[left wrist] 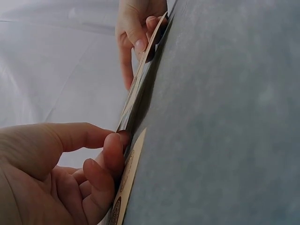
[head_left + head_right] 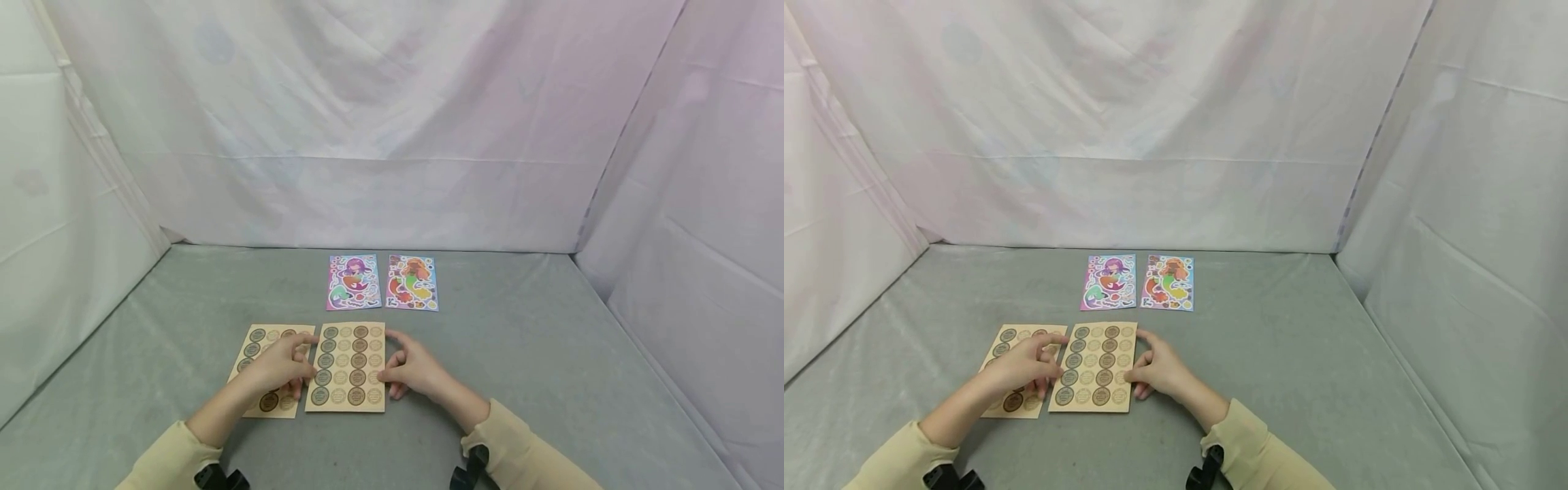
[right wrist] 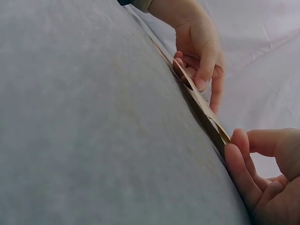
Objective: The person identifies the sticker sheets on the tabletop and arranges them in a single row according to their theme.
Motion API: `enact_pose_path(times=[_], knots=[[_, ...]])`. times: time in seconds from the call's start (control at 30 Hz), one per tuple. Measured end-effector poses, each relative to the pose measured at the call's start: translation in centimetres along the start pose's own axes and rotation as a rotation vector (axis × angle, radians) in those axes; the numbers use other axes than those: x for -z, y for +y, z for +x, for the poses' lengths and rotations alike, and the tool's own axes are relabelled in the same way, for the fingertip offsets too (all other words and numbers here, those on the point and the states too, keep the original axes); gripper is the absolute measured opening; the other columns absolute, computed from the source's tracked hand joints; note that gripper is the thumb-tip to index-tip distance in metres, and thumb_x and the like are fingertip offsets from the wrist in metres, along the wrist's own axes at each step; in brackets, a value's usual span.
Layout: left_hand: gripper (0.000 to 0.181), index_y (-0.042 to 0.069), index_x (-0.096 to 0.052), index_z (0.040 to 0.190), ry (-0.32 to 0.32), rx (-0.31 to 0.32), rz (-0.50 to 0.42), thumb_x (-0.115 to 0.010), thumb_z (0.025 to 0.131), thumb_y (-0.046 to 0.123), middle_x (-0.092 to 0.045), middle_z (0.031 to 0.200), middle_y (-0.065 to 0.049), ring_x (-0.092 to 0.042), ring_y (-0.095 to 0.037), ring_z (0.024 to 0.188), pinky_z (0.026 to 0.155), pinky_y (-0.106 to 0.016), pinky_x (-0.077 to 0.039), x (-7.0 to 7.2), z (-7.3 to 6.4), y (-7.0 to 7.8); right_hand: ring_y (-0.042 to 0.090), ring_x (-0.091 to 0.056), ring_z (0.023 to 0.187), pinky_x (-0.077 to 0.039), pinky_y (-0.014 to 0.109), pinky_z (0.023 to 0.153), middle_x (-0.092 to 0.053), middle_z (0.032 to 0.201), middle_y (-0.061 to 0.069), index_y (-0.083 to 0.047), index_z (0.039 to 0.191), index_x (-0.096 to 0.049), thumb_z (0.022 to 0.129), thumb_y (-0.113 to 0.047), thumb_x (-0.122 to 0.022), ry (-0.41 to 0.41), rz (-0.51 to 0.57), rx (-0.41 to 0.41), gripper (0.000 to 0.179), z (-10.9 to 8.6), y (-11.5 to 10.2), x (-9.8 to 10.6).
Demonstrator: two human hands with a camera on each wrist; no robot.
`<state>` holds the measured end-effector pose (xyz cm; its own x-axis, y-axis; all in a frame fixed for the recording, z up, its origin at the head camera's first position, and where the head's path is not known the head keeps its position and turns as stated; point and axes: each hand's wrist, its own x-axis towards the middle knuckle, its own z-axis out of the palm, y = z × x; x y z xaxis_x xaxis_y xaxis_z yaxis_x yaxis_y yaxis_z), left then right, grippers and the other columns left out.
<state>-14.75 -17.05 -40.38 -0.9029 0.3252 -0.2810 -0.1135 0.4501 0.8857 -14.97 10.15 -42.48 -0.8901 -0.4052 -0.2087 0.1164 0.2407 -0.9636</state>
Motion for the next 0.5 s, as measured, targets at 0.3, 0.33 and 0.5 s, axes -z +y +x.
enact_pose_path(times=[0.3, 0.33, 0.5], knots=[[0.061, -0.002, -0.042, 0.138, 0.021, 0.019, 0.021, -0.067, 0.082, 0.004, -0.062, 0.064, -0.011, -0.055, -0.019, 0.040, 0.035, -0.023, -0.038, -0.06, 0.09, -0.11, 0.014, -0.057, 0.044, -0.051, 0.029, 0.041, -0.064, 0.070, 0.010, 0.000, 0.148, -0.026, 0.078, 0.002, -0.073, -0.003, -0.028, -0.022, 0.083, -0.09, -0.40, -0.12], [0.061, -0.002, -0.042, 0.138, 0.024, 0.022, 0.021, -0.067, 0.082, 0.004, -0.062, 0.064, -0.011, -0.055, -0.019, 0.040, 0.035, -0.023, -0.038, -0.08, 0.10, -0.12, 0.014, -0.057, 0.044, -0.051, 0.029, 0.041, -0.064, 0.070, 0.010, 0.001, 0.147, -0.026, 0.078, 0.002, -0.073, -0.002, -0.031, -0.022, 0.083, -0.07, -0.39, -0.13], [0.063, -0.001, -0.041, 0.138, 0.031, 0.032, 0.010, -0.068, 0.081, 0.003, -0.061, 0.064, -0.012, -0.054, -0.018, 0.040, 0.035, -0.024, -0.039, -0.16, 0.05, -0.14, 0.014, -0.057, 0.043, -0.051, 0.029, 0.040, -0.064, 0.069, 0.010, 0.001, 0.147, -0.028, 0.077, 0.003, -0.074, 0.008, -0.039, -0.034, 0.083, 0.06, -0.34, -0.15]])
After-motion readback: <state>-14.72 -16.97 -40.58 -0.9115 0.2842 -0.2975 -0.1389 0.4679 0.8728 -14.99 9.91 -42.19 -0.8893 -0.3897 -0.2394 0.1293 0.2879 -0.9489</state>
